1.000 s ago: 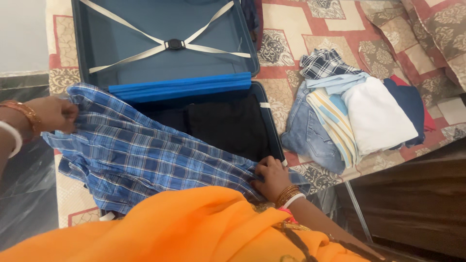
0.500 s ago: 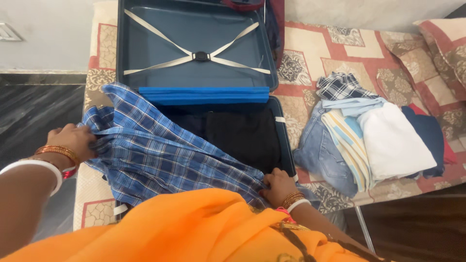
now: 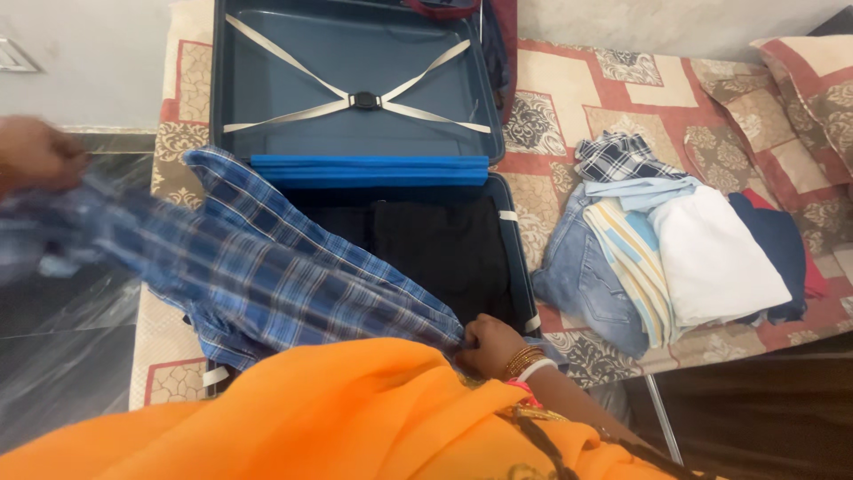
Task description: The person folds several garments by hand and places them into an open suitcase. Items handled include a blue plaid shirt, light blue jeans, a white shirt, a black shirt, and a white pair of pants. The person smooths and folds each item before stacking them inside the suitcase.
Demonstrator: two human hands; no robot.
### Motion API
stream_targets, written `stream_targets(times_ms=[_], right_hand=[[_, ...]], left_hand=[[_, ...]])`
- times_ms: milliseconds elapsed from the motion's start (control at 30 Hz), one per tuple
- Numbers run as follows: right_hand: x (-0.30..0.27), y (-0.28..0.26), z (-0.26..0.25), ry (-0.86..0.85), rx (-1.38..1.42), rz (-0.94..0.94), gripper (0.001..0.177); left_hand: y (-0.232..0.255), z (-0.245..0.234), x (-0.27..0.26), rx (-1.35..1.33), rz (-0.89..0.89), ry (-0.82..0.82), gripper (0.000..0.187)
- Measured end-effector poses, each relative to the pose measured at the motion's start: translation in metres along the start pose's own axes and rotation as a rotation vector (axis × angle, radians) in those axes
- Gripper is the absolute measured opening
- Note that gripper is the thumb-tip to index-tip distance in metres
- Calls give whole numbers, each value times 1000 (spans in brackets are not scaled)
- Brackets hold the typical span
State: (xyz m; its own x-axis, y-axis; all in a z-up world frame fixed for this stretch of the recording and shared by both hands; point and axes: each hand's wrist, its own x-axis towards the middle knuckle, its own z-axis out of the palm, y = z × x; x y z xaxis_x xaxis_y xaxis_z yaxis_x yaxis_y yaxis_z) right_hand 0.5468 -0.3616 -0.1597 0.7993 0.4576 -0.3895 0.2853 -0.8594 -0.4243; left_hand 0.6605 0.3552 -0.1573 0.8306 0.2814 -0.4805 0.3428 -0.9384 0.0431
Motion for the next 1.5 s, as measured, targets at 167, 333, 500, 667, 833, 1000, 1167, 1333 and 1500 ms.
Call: stream_targets(times_ms=[167,333,500,667,833,1000,1167,1333,1500], right_hand=[[-16,-7,-22,-54,15,170,31],[-41,-3,-32,77,54,246,51],[-61,39,-22,227,271,335,58],[-71,98,18,532,354,250,48],[-77,133,23,304,911,683,52],[-81,108,-38,116,970,514,41],[-107,60,-122,6,1160,366,34],[-146,41,-175,-10,1377,166,30],[-167,54,-203,15,1615,3,28]], left_hand=[[106,-7,-26,150,-32,342,62],[191,2,-70,69,65,441,65],[259,33,-153,-86,229,418,51],[330,69,-248,-352,380,133,47],[386,114,-321,-378,511,-181,68],[428,142,-353,-163,610,-162,100],[459,153,-368,-179,498,158,100],[484,135,-382,-219,453,437,86],[521,117,-403,-299,477,515,83]])
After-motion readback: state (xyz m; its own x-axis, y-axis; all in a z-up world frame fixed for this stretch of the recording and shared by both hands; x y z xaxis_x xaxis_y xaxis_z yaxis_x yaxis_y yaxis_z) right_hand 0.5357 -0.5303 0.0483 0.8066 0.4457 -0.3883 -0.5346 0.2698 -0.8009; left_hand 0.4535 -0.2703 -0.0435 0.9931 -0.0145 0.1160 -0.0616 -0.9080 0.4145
